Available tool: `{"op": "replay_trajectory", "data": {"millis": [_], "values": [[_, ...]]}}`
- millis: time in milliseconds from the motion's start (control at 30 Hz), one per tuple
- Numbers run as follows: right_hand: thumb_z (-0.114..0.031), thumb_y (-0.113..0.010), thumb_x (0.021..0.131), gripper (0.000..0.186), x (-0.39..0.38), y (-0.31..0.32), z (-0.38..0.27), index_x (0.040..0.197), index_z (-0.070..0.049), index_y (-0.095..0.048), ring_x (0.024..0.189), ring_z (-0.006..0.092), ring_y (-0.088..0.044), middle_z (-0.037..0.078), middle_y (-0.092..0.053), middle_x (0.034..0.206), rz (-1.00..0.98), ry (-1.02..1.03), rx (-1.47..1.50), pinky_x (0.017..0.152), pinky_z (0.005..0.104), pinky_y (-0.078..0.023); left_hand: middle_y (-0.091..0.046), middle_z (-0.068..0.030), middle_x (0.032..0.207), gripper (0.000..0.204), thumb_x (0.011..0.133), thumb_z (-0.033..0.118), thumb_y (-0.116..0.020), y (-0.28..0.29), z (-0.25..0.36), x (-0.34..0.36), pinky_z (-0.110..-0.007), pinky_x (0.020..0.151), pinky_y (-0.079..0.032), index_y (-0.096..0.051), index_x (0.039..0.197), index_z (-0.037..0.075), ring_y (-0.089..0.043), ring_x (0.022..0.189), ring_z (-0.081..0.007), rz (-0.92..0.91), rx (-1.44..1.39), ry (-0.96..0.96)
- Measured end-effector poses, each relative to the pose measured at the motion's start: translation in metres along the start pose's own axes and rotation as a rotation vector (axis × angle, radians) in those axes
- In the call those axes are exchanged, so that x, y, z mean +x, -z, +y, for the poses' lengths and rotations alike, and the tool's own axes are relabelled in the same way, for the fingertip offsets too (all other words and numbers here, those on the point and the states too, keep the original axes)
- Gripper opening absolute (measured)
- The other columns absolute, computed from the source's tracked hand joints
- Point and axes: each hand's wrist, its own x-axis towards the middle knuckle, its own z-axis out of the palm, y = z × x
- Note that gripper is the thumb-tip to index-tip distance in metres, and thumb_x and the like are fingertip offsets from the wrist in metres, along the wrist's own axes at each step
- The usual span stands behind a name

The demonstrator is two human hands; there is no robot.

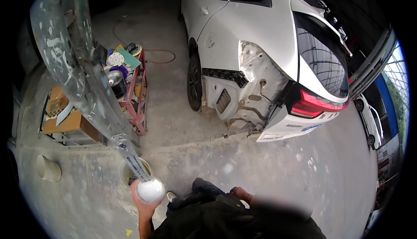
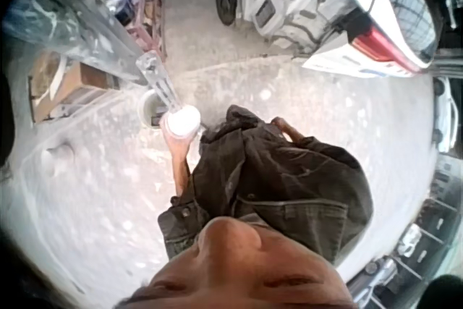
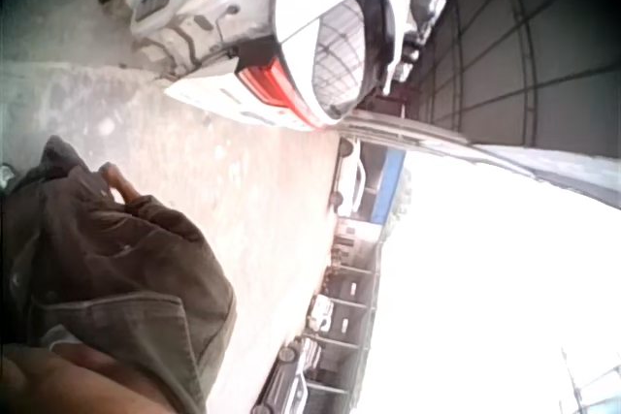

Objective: The person mixes white paint in a cup using a metal stirrer, then walks to a white car and repeatedly dips the stirrer into the paint while holding it against the car's rear bumper and side. The person returns to the workbench and places the cup down.

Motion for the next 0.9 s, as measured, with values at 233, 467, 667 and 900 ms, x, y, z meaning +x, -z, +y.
{"op": "replay_trajectory", "data": {"millis": [233, 467, 667, 900], "values": [[-0.036, -0.060, 0.094, 0.034, 0.088, 0.117, -0.098, 0.084, -0.006, -0.073, 0.076, 0.0210, -0.070, 0.008, -0.072, 0.080, 0.036, 0.028, 0.199, 0.070, 0.0347, -0.054, -0.054, -0.0130, 0.122, 0.095, 0.055, 0.005, -0.091, -0.003, -0.034, 0.078, -0.038, 0.095, -0.049, -0.037, 0.134, 0.002, -0.059, 0.109, -0.0230, -0.033, -0.137, 0.063], [-0.021, -0.056, 0.091, 0.017, 0.217, 0.150, -0.073, 0.097, -0.011, -0.068, 0.079, 0.0250, -0.069, 0.009, -0.068, 0.087, 0.064, 0.433, -0.140, 0.068, 0.0392, -0.055, -0.053, -0.0120, 0.122, 0.097, 0.054, 0.006, -0.091, -0.026, -0.059, 0.189, -0.037, 0.094, -0.048, -0.038, 0.134, 0.003, -0.058, 0.109, -0.0218, -0.008, -0.106, 0.126], [-0.040, -0.058, 0.094, 0.034, 0.358, 0.282, -0.105, 0.086, -0.008, -0.068, 0.081, 0.0333, -0.067, 0.016, -0.069, 0.084, 0.119, 0.143, 0.113, 0.072, 0.0458, -0.053, -0.050, -0.0114, 0.125, 0.099, 0.052, 0.007, -0.092, -0.069, -0.071, 0.337, -0.038, 0.096, -0.047, -0.038, 0.135, 0.004, -0.055, 0.112, -0.0227, 0.039, -0.025, 0.042], [-0.031, -0.065, 0.090, 0.043, 0.469, 0.474, -0.186, 0.057, -0.003, -0.057, 0.053, 0.0350, -0.058, 0.016, -0.058, 0.058, 0.587, 0.232, 0.128, 0.052, 0.0431, -0.047, -0.045, -0.0132, 0.130, 0.107, 0.050, 0.008, -0.092, -0.118, -0.074, 0.492, -0.042, 0.103, -0.042, -0.034, 0.140, 0.005, -0.051, 0.119, -0.0269, 0.044, 0.015, -0.049]]}}
